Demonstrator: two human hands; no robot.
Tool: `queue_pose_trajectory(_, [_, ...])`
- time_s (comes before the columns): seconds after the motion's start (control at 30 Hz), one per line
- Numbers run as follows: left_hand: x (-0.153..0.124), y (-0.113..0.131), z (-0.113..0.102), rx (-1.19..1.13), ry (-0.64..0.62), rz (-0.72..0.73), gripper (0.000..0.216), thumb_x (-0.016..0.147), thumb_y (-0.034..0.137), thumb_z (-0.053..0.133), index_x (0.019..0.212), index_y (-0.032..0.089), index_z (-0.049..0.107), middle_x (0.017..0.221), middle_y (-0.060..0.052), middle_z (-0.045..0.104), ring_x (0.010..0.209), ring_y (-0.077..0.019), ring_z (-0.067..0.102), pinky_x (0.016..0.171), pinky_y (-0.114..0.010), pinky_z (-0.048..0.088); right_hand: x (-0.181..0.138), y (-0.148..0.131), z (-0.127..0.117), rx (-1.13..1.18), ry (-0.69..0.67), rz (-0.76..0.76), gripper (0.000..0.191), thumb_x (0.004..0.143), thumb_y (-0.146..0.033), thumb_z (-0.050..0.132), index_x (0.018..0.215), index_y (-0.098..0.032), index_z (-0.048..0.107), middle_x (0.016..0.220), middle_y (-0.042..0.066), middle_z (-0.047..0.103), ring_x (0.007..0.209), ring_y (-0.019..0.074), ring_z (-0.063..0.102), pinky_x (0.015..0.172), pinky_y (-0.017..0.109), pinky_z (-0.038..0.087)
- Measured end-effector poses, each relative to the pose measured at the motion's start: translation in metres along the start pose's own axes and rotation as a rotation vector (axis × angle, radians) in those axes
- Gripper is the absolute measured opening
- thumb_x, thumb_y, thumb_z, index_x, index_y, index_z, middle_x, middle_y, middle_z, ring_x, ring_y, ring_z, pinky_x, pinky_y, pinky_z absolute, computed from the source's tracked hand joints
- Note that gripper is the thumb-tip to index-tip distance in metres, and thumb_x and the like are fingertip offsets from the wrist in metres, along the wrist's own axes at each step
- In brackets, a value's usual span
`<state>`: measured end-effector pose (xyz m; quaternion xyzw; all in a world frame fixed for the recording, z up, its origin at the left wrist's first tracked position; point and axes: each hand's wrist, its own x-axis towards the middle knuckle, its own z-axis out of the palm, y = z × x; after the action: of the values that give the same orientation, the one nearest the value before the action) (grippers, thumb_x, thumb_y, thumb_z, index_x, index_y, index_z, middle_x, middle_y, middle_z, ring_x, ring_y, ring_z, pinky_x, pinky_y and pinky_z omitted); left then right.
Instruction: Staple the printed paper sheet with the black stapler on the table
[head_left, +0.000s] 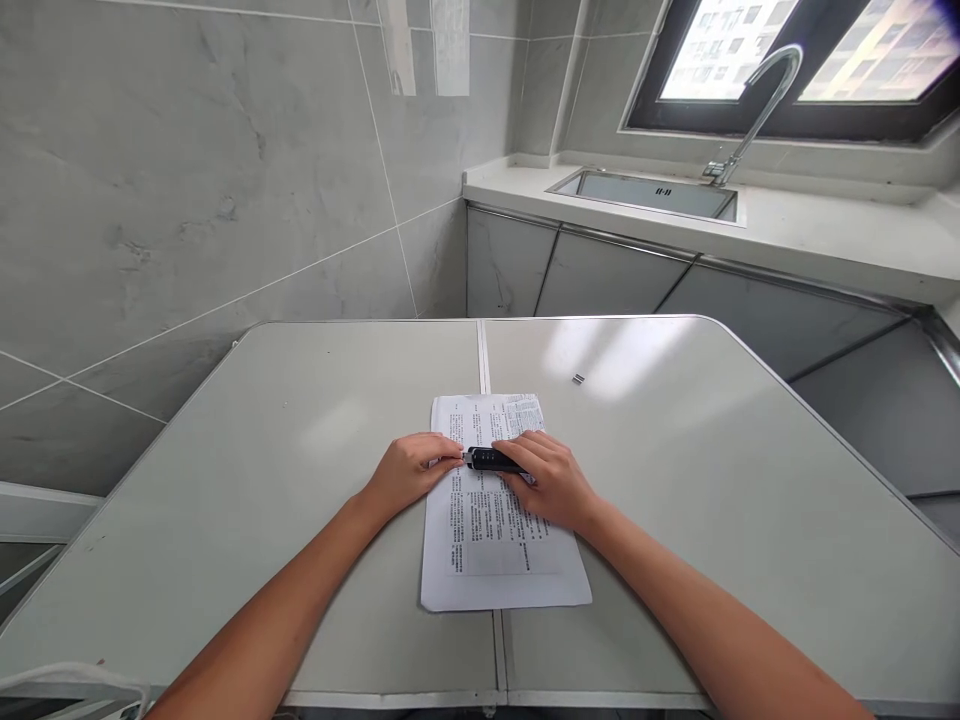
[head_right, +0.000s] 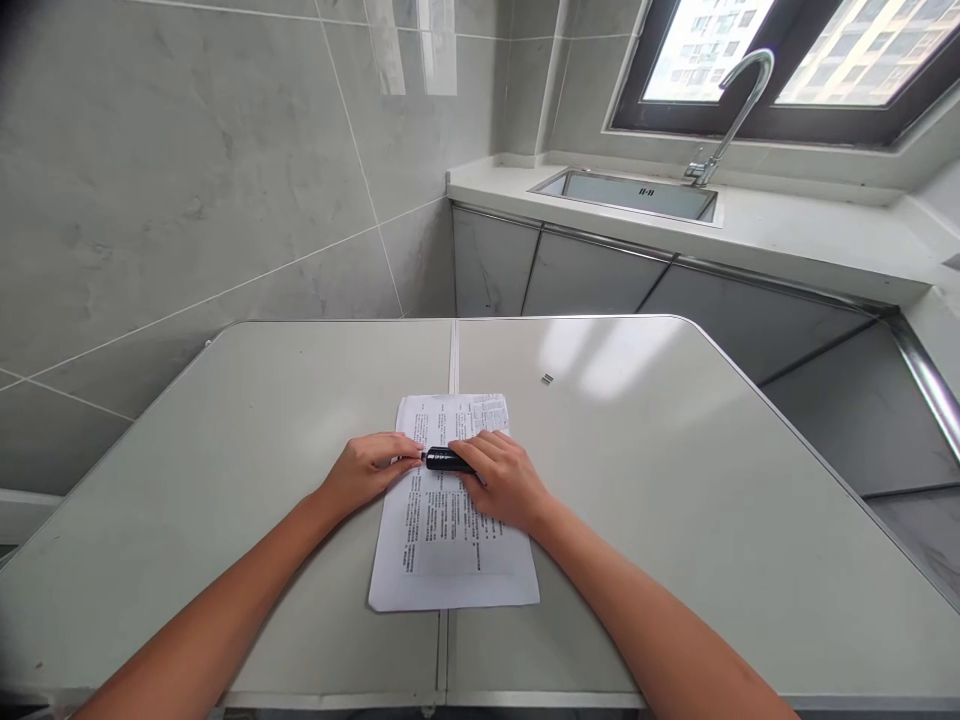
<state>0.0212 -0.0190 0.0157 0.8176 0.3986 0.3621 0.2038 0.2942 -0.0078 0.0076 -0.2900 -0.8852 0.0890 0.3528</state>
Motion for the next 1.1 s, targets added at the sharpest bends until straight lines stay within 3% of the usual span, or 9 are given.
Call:
queue_pose_trajectory(0.63, [0.003, 0.004, -0.003, 0.079, -0.003, 0.258, 0.012, 0.098, 0.015, 0.068, 0.105, 0.022, 0.075, 0.102, -0.004, 0.08, 0.093, -0.0175, 0.076, 0.077, -0.029, 0.062, 0.001, -0.003, -0.005, -0.006, 0.037, -0.063, 0.036, 0.091, -0.008, 0.056, 0.125, -0.02, 0.059, 0.097, 0.007, 0.075, 0.082, 0.0214, 0.063, 0.073, 0.036, 0.048])
queue_pose_trajectory(0.83, [0.004, 0.003, -0.006, 0.125, -0.01, 0.31, 0.011, 0.098, 0.017, 0.069, 0.105, 0.022, 0.075, 0.104, -0.004, 0.081, 0.09, -0.0176, 0.076, 0.08, -0.031, 0.062, -0.001, -0.002, -0.006, 0.013, 0.086, -0.11, 0.041, 0.09, -0.008, 0.059, 0.129, -0.02, 0.058, 0.095, 0.006, 0.075, 0.079, 0.0209, 0.062, 0.07, 0.036, 0.048])
queue_pose_trajectory(1.1, [0.003, -0.004, -0.016, 0.071, -0.03, 0.332, 0.016, 0.096, 0.018, 0.072, 0.111, 0.022, 0.076, 0.11, -0.005, 0.08, 0.094, -0.0175, 0.076, 0.091, -0.033, 0.063, -0.001, 0.0, -0.005, 0.123, 0.125, -0.034, 0.038, 0.092, -0.012, 0.065, 0.128, -0.023, 0.061, 0.095, 0.006, 0.077, 0.077, 0.02, 0.065, 0.069, 0.036, 0.05])
